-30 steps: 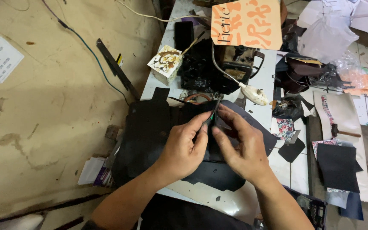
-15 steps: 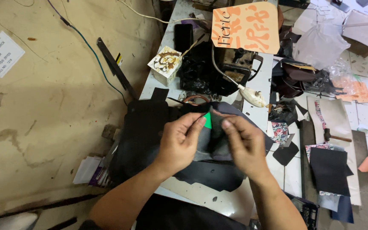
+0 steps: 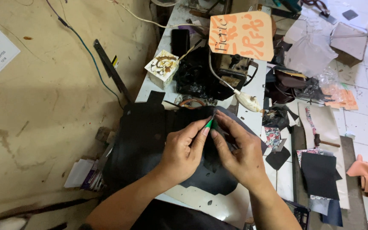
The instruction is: Peeling the white protective or adhesive backing from pre-cut leather components in a workshop.
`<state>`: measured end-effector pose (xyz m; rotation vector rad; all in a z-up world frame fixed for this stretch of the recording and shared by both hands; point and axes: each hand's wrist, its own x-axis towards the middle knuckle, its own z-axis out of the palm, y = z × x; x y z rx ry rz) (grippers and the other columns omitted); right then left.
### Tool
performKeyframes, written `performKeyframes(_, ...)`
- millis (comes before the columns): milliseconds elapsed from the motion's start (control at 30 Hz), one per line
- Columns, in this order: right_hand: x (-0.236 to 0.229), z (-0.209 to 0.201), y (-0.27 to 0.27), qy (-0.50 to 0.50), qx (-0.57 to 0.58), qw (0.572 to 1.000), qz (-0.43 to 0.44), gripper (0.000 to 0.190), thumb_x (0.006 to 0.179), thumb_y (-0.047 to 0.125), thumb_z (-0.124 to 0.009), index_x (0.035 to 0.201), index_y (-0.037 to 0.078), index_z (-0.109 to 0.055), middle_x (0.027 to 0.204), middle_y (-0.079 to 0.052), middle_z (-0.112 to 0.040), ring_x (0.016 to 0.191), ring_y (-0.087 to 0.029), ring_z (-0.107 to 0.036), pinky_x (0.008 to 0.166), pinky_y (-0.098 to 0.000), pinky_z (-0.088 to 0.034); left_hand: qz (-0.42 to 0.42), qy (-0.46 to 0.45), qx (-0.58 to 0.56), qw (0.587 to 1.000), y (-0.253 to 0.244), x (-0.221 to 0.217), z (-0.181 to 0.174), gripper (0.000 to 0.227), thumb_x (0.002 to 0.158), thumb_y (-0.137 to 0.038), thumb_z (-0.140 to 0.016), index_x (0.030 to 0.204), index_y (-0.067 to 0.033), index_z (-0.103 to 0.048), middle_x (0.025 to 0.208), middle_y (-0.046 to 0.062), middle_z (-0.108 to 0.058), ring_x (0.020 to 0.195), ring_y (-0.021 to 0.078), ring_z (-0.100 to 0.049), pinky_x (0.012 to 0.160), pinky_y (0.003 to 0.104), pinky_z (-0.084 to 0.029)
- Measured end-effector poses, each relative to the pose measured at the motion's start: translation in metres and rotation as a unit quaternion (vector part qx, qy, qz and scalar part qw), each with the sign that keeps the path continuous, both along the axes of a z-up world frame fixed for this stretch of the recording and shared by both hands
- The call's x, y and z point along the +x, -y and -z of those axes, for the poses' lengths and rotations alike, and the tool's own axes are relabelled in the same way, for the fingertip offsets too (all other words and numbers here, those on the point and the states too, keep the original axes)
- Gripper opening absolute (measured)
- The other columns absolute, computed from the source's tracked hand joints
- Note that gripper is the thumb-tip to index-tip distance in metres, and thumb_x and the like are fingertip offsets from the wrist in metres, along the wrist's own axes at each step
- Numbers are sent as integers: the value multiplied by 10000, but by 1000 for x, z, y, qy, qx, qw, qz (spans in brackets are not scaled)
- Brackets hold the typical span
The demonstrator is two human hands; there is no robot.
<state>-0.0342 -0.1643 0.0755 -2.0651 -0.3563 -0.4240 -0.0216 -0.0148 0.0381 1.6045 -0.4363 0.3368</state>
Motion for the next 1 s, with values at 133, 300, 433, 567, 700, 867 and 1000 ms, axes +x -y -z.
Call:
performKeyframes(133,0,-4,-2,13,-37,999,4,397,850,-16,-731,1226,-129,-669,1205,-343,-700,1103,-542,-653,856,-595,-581,7,27,6,1000,0,3,-11,267,1041,-40,-549,1251,54,-685,1080,301,-749,1044,435,-721,850,515,-615)
performKeyframes(300,-4,4,-5,18,-77,997,-14,509,806,126,-789,1244,-97,-654,1273,-333,-674,1098,-531,-659,839,-586,-582,-48,54,5,997,-13,16,4,270,1043,-3,-517,1267,28,-665,1040,272,-754,987,371,-749,806,495,-608)
performKeyframes(433,-7,33,-18,59,-105,993,0,342,851,58,-733,1144,-113,-691,1191,-335,-708,1048,-516,-689,795,-554,-601,-107,26,-16,994,-14,22,5,226,1067,-67,-528,1222,-19,-684,982,170,-786,947,211,-739,819,400,-613)
performKeyframes(567,-1,52,-18,160,-93,982,45,90,914,-85,-660,988,-97,-711,999,-243,-772,986,-422,-759,787,-449,-626,-85,-46,-29,995,-4,3,37,126,981,-118,-675,1048,-22,-723,808,171,-749,768,162,-658,665,423,-572)
performKeyframes(700,6,66,-12,178,-76,981,20,140,885,-117,-645,1015,-96,-692,1027,-231,-768,1017,-433,-757,844,-476,-619,-47,-121,-24,991,0,-5,65,177,950,-114,-689,831,12,-725,623,164,-681,665,142,-596,536,391,-500)
performKeyframes(867,6,67,-10,151,-67,986,19,389,841,-39,-629,1223,-104,-667,1289,-315,-670,1243,-500,-624,1027,-549,-520,-54,-128,1,990,0,-9,65,272,957,-65,-602,724,21,-712,520,197,-584,522,169,-535,472,377,-437)
performKeyframes(1000,12,76,-4,111,-78,991,22,457,816,29,-682,1266,-48,-679,1292,-267,-694,1238,-464,-634,987,-550,-534,-56,-109,26,992,7,-18,49,309,1003,-87,-568,766,49,-713,593,298,-623,516,200,-576,467,386,-455)
